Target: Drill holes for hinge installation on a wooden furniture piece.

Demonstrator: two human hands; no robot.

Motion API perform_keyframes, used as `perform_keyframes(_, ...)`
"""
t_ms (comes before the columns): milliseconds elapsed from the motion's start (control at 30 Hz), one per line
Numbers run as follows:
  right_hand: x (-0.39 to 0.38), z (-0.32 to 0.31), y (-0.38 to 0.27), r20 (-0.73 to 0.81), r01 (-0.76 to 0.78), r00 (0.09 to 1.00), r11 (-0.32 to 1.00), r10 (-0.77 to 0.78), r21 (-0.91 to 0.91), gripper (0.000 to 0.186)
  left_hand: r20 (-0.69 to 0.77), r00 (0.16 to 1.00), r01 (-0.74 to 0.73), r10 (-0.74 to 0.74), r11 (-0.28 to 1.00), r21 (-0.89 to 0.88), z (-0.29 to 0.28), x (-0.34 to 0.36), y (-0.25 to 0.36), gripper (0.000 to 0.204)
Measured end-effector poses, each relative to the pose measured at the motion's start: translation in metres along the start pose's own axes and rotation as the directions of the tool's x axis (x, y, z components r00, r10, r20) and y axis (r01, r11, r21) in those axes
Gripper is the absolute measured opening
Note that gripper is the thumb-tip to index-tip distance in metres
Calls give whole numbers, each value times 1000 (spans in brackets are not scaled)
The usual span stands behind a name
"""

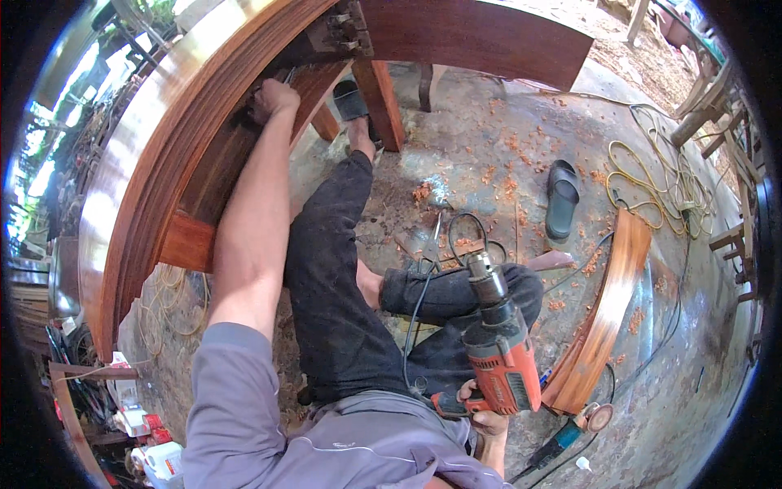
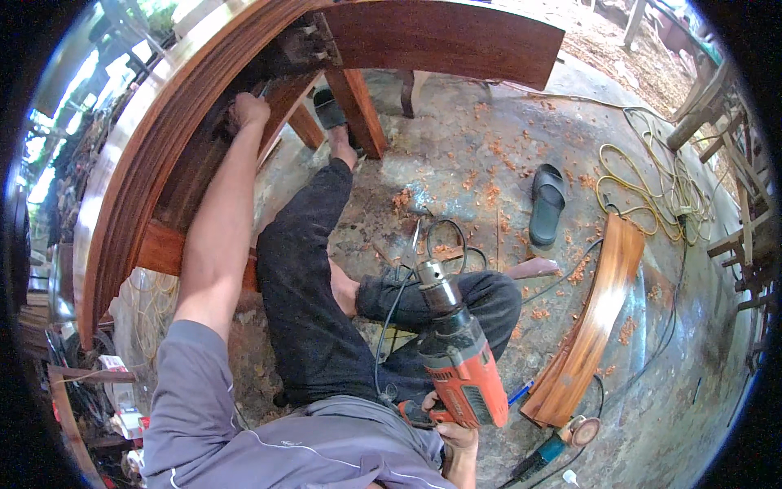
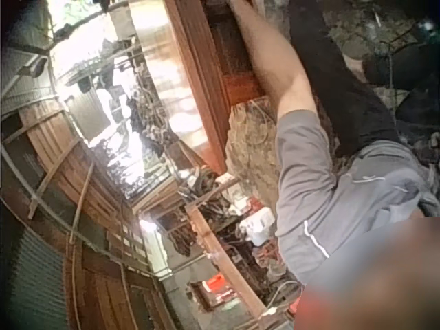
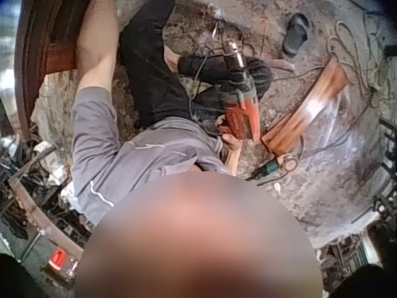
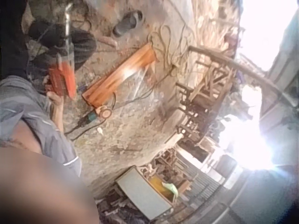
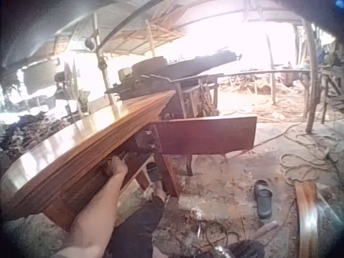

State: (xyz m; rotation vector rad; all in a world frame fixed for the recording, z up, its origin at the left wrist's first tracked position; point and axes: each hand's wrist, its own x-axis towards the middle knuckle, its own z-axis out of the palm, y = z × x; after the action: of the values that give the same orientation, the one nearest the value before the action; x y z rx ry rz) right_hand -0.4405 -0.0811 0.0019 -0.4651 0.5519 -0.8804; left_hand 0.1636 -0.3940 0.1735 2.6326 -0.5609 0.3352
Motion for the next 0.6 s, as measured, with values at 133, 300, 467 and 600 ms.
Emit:
perform_keyframes(133,6,3,-6,1,-30,1000,1000,30,9,79,64,998,-7,5,1000,25,8,17,-20,33)
perform_keyframes(300,17,0,-10,52,-79,996,993,75,87,70,74,964,250,-255,778,-576,-37,-46,-15,27)
perform_keyframes(467,20,-4,-4,6,-71,997,982,71,174,71,570,362,927,738,-221,-303,-94,-183,-27,15)
perform_keyframes(600,20,-4,-2,-37,-49,998,984,56,169,76,536,433,869,725,-178,-462,-96,-246,-22,20)
